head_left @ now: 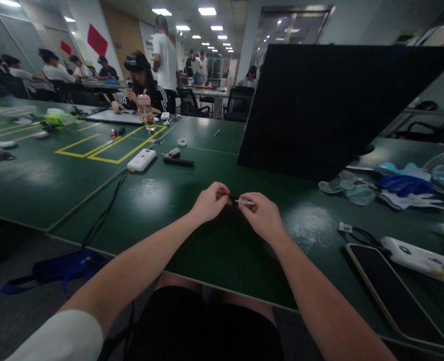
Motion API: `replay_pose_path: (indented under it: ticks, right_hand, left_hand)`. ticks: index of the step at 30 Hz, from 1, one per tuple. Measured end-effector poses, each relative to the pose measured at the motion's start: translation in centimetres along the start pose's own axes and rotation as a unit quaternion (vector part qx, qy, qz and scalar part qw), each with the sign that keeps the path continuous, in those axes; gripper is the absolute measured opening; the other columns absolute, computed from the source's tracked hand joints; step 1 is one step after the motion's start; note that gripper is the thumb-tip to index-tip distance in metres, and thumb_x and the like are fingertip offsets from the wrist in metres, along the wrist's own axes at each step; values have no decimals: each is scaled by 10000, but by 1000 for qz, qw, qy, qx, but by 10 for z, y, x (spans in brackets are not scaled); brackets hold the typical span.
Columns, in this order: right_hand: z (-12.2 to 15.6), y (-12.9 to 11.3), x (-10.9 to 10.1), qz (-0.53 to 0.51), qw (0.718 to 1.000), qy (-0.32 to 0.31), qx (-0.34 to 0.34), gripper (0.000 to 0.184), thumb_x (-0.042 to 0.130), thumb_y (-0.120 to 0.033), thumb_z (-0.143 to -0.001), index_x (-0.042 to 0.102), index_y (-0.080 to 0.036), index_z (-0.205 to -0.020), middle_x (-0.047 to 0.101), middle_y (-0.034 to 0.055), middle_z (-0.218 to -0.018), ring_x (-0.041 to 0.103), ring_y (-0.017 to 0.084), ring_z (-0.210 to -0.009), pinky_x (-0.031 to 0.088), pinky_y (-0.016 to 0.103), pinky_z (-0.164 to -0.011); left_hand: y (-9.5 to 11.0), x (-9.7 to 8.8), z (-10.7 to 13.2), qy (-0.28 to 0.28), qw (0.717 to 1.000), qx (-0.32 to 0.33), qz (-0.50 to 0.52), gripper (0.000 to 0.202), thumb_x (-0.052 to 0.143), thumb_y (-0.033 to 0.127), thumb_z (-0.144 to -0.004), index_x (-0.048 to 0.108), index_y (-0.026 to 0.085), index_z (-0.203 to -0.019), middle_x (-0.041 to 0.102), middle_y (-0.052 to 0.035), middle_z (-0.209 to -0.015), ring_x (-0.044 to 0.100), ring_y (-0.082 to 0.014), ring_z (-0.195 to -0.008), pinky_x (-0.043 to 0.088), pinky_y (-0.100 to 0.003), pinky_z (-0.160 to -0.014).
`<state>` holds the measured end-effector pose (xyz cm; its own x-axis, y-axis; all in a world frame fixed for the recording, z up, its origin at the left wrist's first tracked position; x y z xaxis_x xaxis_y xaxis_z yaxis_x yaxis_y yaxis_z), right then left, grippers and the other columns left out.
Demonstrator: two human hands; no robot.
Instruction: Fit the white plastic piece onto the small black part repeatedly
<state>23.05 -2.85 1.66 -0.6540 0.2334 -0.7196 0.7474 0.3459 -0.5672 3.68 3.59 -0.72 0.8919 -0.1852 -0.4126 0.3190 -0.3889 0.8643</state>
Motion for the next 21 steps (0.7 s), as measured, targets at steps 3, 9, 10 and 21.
replay_pose_path:
  ticks: [3, 9, 10, 21]
  right_hand:
    - [0, 2, 2, 4, 1000, -13, -3, 287, 642, -215, -875, 721, -250, -1148, 698, 69, -1175, 683, 232, -928, 575, 407, -806]
    - [0, 4, 3, 2, 1000, -16, -8, 279, 588, -224, -917, 714, -254, -1164, 700, 62, -1180, 689, 226, -944, 579, 402, -810]
    - [0, 4, 2, 1, 1000, -14, -9, 269, 581, -223, -923, 716, -252, -1154, 705, 61, -1169, 690, 228, -957, 578, 403, -821]
    - [0, 4, 8, -21, 1000, 3, 6, 368, 646, -286, -900, 689, -249, -1264, 751, 72, -1101, 710, 217, -819, 585, 379, -727]
  left_hand:
    - [1, 0, 1, -5, 1000, 9, -4, 176, 590, 210, -929, 600, 210, -1105, 720, -76, -1150, 710, -190, -1031, 605, -393, -893]
    - [-5, 2, 0, -12, 1000, 3, 12, 244, 601, 189, -922, 570, 211, -1163, 720, -92, -1180, 707, -196, -1059, 608, -396, -891]
    - [-7, 2, 0, -14, 1000, 1, 17, 254, 602, 188, -922, 564, 212, -1172, 720, -94, -1184, 707, -197, -1060, 608, -395, -888]
    - [-5, 2, 0, -29, 987, -91, 130, 360, 615, 161, -893, 515, 193, -1238, 708, -120, -1199, 697, -169, -840, 558, -268, -625]
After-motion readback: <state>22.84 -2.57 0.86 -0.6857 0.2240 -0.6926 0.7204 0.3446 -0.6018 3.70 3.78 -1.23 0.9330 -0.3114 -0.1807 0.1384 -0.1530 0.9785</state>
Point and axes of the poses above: each hand's wrist, its own z-axis away from the middle knuckle, its own x-axis out of the palm, y = z × x, the point moved 1 cm from there along -z, towards the middle knuckle
